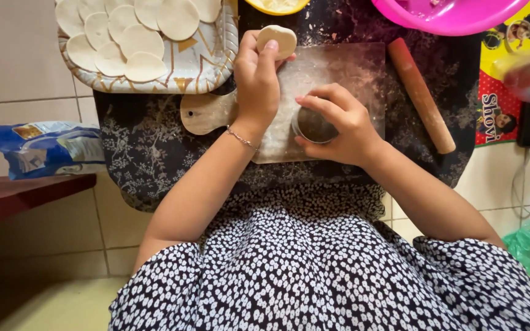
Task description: The person is rolling out small portions of dough with a rolling pin and then filling them to create dumplings.
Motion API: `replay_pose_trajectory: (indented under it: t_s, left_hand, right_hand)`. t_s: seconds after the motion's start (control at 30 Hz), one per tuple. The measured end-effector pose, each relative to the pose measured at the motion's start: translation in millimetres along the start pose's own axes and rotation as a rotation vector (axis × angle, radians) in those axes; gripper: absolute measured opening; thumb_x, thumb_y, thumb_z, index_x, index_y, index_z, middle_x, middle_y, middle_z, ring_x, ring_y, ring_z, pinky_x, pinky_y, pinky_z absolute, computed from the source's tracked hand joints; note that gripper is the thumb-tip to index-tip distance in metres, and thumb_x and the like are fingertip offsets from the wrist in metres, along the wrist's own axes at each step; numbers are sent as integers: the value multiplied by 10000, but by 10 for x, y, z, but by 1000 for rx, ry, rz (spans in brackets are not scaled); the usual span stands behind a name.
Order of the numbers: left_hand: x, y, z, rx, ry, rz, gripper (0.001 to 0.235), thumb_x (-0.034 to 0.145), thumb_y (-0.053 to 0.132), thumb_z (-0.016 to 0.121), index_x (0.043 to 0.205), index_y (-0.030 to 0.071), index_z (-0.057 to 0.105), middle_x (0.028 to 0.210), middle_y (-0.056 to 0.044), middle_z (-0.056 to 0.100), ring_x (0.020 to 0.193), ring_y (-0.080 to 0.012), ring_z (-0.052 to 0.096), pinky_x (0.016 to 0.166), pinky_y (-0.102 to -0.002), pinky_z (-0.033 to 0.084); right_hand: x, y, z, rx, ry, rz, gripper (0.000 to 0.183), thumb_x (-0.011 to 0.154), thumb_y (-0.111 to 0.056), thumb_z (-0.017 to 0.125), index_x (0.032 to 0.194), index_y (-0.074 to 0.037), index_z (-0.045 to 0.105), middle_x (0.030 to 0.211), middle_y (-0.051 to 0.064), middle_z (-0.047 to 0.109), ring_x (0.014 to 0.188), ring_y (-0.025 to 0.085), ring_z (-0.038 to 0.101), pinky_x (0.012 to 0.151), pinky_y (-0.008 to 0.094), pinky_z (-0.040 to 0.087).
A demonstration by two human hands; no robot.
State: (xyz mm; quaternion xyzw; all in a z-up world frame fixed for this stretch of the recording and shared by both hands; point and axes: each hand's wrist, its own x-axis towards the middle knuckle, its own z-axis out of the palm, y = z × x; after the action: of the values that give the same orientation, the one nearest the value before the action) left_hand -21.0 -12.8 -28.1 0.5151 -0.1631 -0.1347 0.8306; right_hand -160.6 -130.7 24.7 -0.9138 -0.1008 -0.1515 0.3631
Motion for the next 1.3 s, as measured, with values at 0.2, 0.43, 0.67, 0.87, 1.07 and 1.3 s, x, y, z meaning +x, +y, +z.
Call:
replay_pose_trajectory:
  t_s: [0.2, 0.43, 0.67, 0.87, 1.07, 1.3]
  left_hand:
    - [12, -9, -11, 30, -8, 8, 181, 1028, 155, 459, 1103, 0, 518, 1018, -159, 654, 901, -200, 680, 871, -315, 618]
    - [17, -17, -7, 54, -11, 23, 180, 1023, 156, 454, 1093, 2, 517, 995, -159, 656, 871, -198, 679, 849, -315, 621]
    - [21, -2, -8, 64, 14, -1, 205, 1028, 166, 450, 1114, -7, 519, 1011, -158, 651, 867, -198, 688, 847, -306, 623]
    - [32, -28, -12, 45, 23, 4, 201, 1019, 149, 454, 1109, -16, 524, 994, -171, 656, 844, -206, 688, 830, -310, 622]
    - [25, -21, -17, 53, 29, 8, 198, 1026, 150, 457, 1117, -14, 520, 1024, -170, 633, 883, -207, 676, 842, -305, 630]
    - [5, -52, -28, 7, 34, -38, 205, 1023, 143, 459, 1126, -22, 520, 1029, -172, 635, 884, -206, 674, 847, -305, 619]
  right_hand:
    - [-82, 34, 15, -37, 18, -43, 624, 710, -49, 874, 1294, -4, 660, 1226, 182, 609, 1026, 305, 631, 897, 393, 571]
    - [-91, 1, -26, -28, 5, -33, 617, 698, -29, 864, 1283, -10, 670, 1224, 172, 619, 1041, 306, 625, 914, 398, 563]
    - [-122, -21, -60, -17, -8, -29, 603, 687, -13, 848, 1265, -4, 678, 1215, 170, 632, 1020, 298, 631, 895, 384, 566]
    - [-173, -31, -102, -31, -17, -50, 607, 679, -22, 848, 1263, -10, 682, 1210, 175, 640, 1026, 310, 645, 907, 400, 576]
    - [-221, -3, -204, -79, -42, -58, 555, 692, -57, 831, 1227, -7, 695, 1201, 170, 635, 1004, 316, 636, 873, 396, 559]
    - [55, 585, -388, -262, 4, -31, 427, 773, -143, 828, 1155, 11, 715, 1223, 183, 596, 1026, 326, 617, 849, 391, 562]
